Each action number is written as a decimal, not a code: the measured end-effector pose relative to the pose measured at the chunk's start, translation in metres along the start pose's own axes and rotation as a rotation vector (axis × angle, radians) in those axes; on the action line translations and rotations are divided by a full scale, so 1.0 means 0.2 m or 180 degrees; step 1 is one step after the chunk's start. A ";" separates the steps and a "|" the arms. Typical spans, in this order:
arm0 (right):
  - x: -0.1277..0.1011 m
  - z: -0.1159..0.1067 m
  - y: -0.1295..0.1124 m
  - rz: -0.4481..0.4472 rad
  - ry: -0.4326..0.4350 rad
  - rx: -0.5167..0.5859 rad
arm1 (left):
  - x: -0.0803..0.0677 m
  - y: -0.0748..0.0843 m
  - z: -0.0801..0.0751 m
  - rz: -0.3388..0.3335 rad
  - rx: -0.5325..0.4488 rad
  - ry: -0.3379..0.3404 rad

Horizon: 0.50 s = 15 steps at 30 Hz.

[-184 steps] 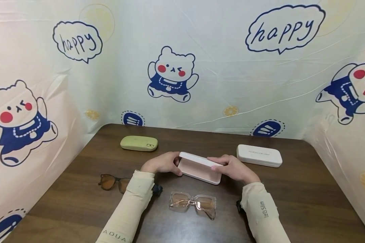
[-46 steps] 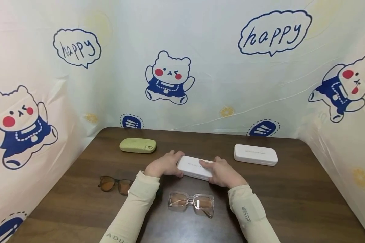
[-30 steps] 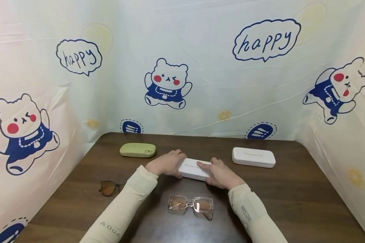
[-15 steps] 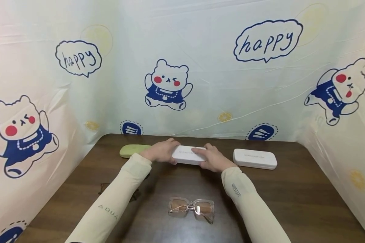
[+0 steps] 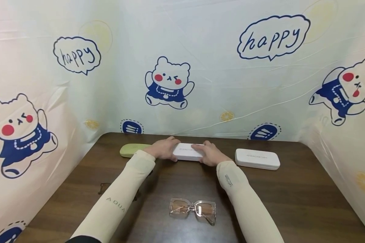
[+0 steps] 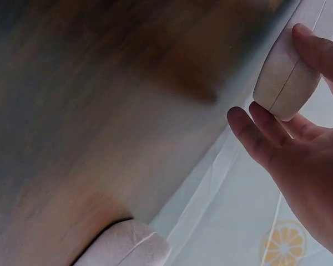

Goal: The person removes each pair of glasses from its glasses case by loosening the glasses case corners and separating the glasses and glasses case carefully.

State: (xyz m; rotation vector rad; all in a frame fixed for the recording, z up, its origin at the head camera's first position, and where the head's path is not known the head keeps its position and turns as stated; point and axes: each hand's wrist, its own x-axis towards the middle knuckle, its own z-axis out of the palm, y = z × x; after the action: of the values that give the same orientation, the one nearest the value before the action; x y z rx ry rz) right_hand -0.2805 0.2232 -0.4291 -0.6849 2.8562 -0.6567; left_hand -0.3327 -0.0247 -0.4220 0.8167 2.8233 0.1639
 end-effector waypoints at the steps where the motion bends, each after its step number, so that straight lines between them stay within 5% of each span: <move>1: 0.00 0.00 0.00 0.0016 -0.0001 0.0002 | 0.00 0.00 0.00 0.0002 0.0025 -0.0003; 15: 0.01 0.04 0.01 0.0147 -0.0039 0.0034 | 0.00 0.01 0.03 0.0072 0.0030 -0.0006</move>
State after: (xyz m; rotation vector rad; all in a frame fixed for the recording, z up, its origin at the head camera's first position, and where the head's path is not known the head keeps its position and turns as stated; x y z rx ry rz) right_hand -0.2816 0.2203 -0.4374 -0.6175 2.8459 -0.6582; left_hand -0.3308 -0.0220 -0.4272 0.8507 2.8162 0.1532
